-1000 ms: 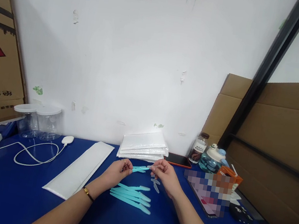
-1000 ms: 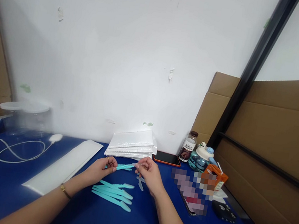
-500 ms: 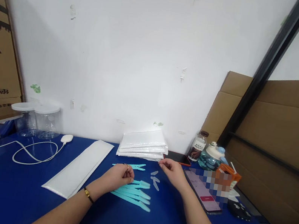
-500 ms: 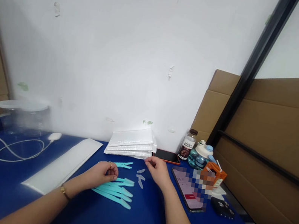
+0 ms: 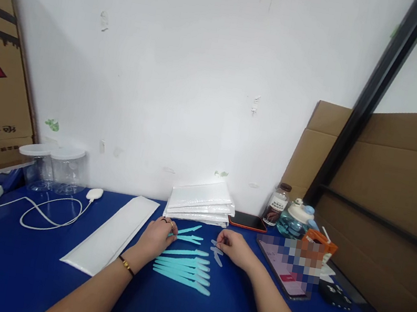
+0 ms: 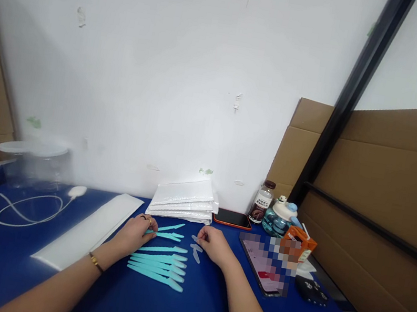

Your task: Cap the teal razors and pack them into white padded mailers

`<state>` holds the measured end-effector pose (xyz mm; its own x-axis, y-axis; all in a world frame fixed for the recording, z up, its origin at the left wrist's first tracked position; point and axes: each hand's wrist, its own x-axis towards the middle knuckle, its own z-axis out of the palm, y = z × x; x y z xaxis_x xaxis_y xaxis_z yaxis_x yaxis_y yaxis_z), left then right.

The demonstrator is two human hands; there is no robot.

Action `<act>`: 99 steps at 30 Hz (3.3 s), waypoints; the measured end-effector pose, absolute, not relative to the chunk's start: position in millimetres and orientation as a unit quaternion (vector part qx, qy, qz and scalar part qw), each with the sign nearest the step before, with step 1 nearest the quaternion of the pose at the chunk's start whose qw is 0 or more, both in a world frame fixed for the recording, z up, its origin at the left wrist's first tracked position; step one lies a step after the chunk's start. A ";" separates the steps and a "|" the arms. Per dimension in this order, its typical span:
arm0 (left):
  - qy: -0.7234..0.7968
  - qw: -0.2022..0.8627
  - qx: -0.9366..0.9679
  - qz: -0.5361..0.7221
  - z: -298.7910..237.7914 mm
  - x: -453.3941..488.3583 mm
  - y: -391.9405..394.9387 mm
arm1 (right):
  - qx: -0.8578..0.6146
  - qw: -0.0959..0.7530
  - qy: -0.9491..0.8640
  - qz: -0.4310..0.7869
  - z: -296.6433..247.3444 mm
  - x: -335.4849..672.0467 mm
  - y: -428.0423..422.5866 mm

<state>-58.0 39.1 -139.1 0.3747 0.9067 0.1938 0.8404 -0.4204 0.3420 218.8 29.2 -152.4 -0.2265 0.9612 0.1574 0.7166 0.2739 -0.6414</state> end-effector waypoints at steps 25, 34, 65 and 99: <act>0.471 0.208 0.818 0.255 -132.7 -47.2 31.0 | -0.477 0.340 -0.743 0.323 -134.8 192.4 9.1; 0.469 0.174 0.842 0.201 -129.7 -47.6 26.7 | -0.517 0.305 -0.768 0.221 -129.4 211.3 12.4; 0.509 0.128 0.836 0.162 -130.9 -39.2 25.5 | -0.481 0.260 -0.810 0.211 -147.6 194.3 16.4; 0.455 0.108 0.872 0.143 -129.5 -46.8 32.6 | -0.513 0.249 -0.799 0.191 -143.3 202.9 16.4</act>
<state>-46.8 32.6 -129.5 0.5452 0.8244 0.1520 0.7626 -0.5631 0.3184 202.9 16.4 -143.3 -0.3496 0.9148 0.2023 0.7248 0.4009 -0.5603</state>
